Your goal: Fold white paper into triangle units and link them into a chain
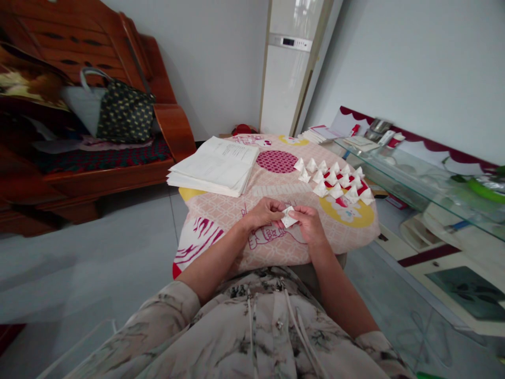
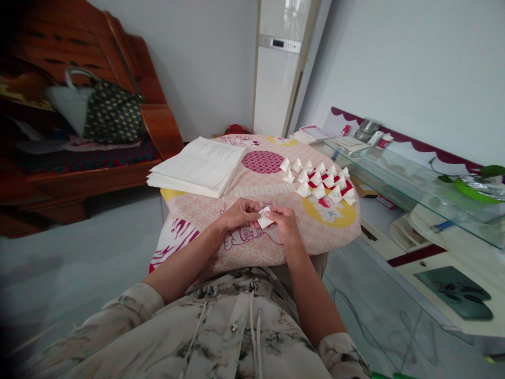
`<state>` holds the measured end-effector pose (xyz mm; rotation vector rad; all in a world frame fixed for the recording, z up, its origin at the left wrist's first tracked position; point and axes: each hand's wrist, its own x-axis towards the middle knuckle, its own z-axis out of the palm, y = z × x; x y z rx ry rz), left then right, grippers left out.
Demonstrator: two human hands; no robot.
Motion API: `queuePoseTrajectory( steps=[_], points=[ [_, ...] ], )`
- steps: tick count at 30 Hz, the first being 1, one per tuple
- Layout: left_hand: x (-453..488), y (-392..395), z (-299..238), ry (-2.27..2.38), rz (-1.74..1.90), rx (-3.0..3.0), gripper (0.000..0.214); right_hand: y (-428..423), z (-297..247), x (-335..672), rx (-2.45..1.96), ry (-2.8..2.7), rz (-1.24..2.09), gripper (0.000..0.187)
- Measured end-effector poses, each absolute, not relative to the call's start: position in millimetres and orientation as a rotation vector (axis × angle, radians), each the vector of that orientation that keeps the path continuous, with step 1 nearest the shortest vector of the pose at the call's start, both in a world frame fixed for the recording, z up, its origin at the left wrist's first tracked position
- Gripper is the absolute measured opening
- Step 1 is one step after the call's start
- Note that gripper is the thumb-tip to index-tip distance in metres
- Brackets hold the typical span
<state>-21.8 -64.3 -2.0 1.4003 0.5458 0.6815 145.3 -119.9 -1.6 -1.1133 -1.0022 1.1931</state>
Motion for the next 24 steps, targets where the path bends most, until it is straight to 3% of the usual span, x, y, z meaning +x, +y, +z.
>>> queuePoseTrajectory(
  steps=[24],
  points=[
    [-29.0,-60.5,-0.6,0.537,0.723,1.262,0.046,-124.7,-2.6,146.6,-1.066,-1.103,1.203,0.027]
  ],
)
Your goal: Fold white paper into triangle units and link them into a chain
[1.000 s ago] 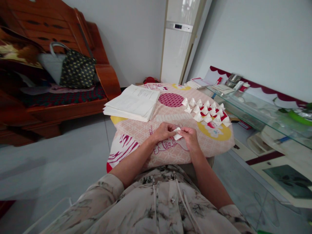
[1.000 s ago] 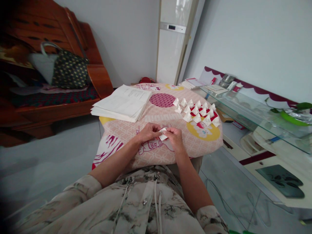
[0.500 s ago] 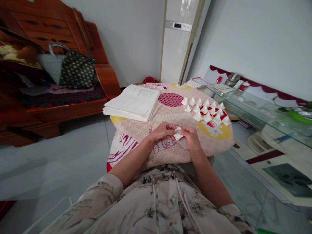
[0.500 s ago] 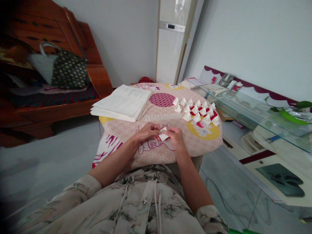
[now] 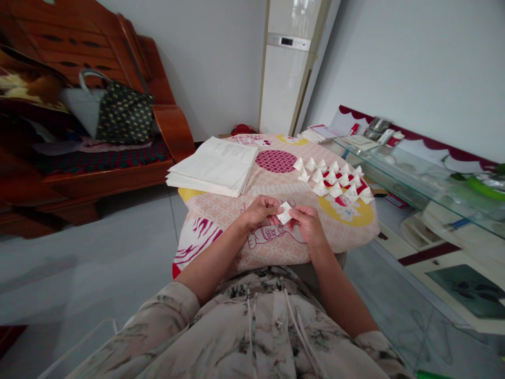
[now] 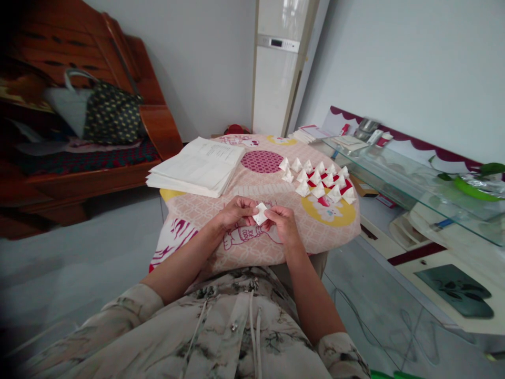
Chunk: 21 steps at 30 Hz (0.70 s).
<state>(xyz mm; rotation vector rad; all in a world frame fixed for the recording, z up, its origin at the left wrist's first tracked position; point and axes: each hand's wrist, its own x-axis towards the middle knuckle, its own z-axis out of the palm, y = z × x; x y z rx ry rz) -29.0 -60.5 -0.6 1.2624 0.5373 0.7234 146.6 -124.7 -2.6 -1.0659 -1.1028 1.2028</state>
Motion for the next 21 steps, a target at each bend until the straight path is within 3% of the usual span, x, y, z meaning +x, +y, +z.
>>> queuePoseTrajectory(
  steps=[13,21],
  points=[
    [-25.9,-61.3,-6.0,0.519,0.667,1.282,0.045,-125.6,-2.5,147.6,-1.106,-1.161,1.194,0.029],
    [-22.9,-57.0,-8.9,0.531,0.763,1.319,0.05,-119.1,-5.9,143.7,-1.111,-1.002,1.034,0.019]
  ],
)
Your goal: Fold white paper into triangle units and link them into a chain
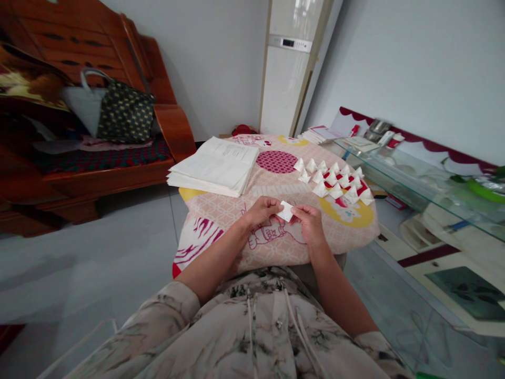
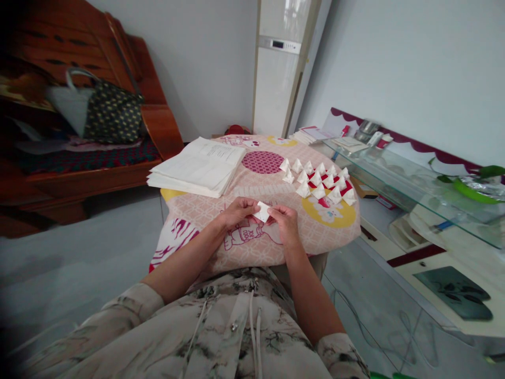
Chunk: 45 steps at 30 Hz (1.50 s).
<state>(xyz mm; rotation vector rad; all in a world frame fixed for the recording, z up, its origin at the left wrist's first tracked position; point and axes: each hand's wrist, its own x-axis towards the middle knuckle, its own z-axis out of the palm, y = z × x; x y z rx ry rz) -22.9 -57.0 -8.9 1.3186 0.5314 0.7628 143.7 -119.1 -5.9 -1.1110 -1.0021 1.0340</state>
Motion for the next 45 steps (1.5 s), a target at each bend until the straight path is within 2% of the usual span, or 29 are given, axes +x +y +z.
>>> queuePoseTrajectory(
  steps=[5,9,14,19,23,31,40,45],
  points=[
    [-19,-53,-16,0.547,0.797,1.412,0.04,-113,-13,147,-1.184,-0.98,0.859,0.021],
    [-16,-48,-20,0.743,1.014,1.44,0.024,-113,-16,148,-1.304,-1.108,0.511,0.021],
    [-15,-54,-14,0.652,0.897,1.232,0.037,-117,-18,139,-1.329,-1.501,0.011,0.019],
    [-16,-57,-8,0.637,0.917,1.107,0.046,-116,-22,127,-1.2,-1.822,-0.228,0.022],
    [-17,-54,-8,0.715,0.989,1.046,0.04,-117,-22,127,-1.131,-1.855,-0.254,0.02],
    [-22,-55,-2,0.707,0.924,1.014,0.024,-117,-17,143,-1.109,-1.619,-0.211,0.04],
    [-24,-56,-1,0.694,0.853,1.033,0.02,-119,-19,146,-1.118,-1.743,0.001,0.031],
    [-24,-54,-3,0.691,0.835,1.045,0.027,-119,-20,145,-1.107,-1.787,0.024,0.031]
  ],
)
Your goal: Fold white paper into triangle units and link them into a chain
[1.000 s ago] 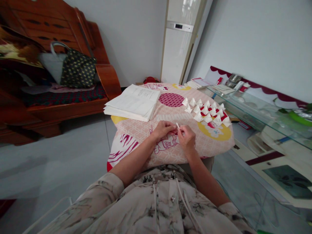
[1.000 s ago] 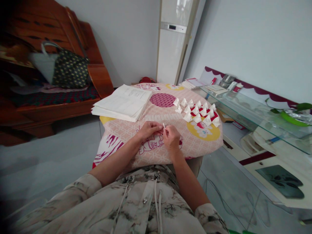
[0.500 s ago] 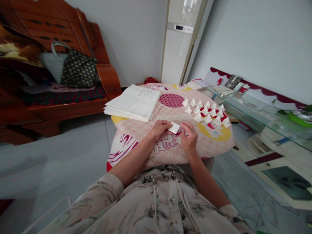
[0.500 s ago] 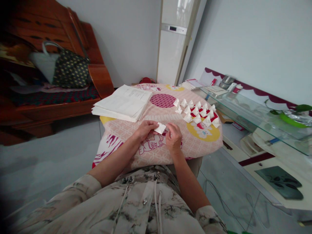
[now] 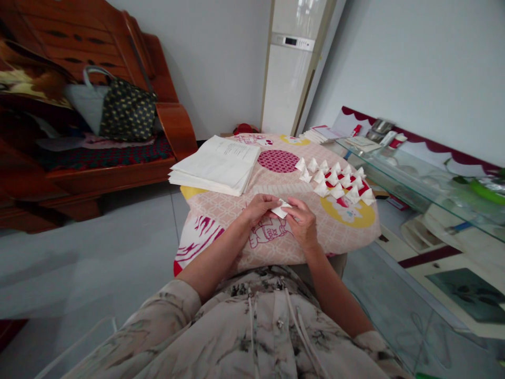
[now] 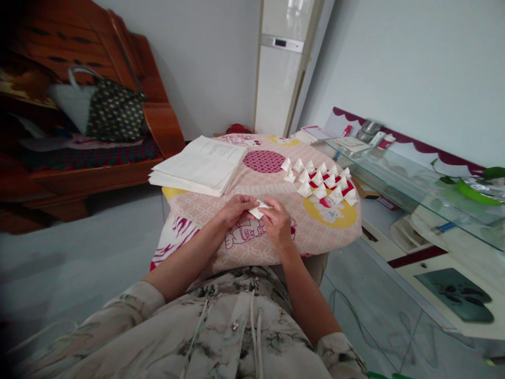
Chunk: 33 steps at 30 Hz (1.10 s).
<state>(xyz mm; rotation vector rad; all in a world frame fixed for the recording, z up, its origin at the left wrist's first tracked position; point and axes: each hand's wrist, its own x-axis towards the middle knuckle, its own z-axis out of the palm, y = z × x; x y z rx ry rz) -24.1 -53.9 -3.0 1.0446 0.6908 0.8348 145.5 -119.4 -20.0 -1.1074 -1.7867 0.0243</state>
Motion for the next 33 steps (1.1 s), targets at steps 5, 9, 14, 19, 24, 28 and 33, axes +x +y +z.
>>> queuePoseTrajectory(
  steps=[5,9,14,19,24,28,33],
  points=[
    [-23.6,-53.1,-4.4,0.724,0.824,1.059,0.029,-119.1,-19.7,146.0,-1.081,-1.844,0.064,0.03],
    [-24.7,-53.9,-2.6,0.755,0.812,1.085,0.024,-119.2,-19.6,147.3,-1.076,-1.865,0.141,0.026],
    [-25.5,-55.2,-0.6,0.789,0.833,1.081,0.025,-118.2,-20.6,147.9,-1.052,-1.868,0.171,0.021],
    [-25.3,-54.2,-3.7,0.777,0.813,1.08,0.027,-118.0,-19.4,145.3,-1.053,-1.831,0.22,0.017],
    [-23.4,-54.6,-6.0,0.768,0.812,1.097,0.029,-119.1,-16.3,142.8,-1.064,-1.747,0.265,0.013],
    [-21.5,-57.6,-4.4,0.766,0.853,1.147,0.026,-118.5,-14.6,143.5,-1.083,-1.692,0.284,0.011],
    [-21.8,-58.8,-3.5,0.765,0.857,1.199,0.027,-116.5,-15.2,145.6,-1.122,-1.661,0.336,0.012]
  ],
)
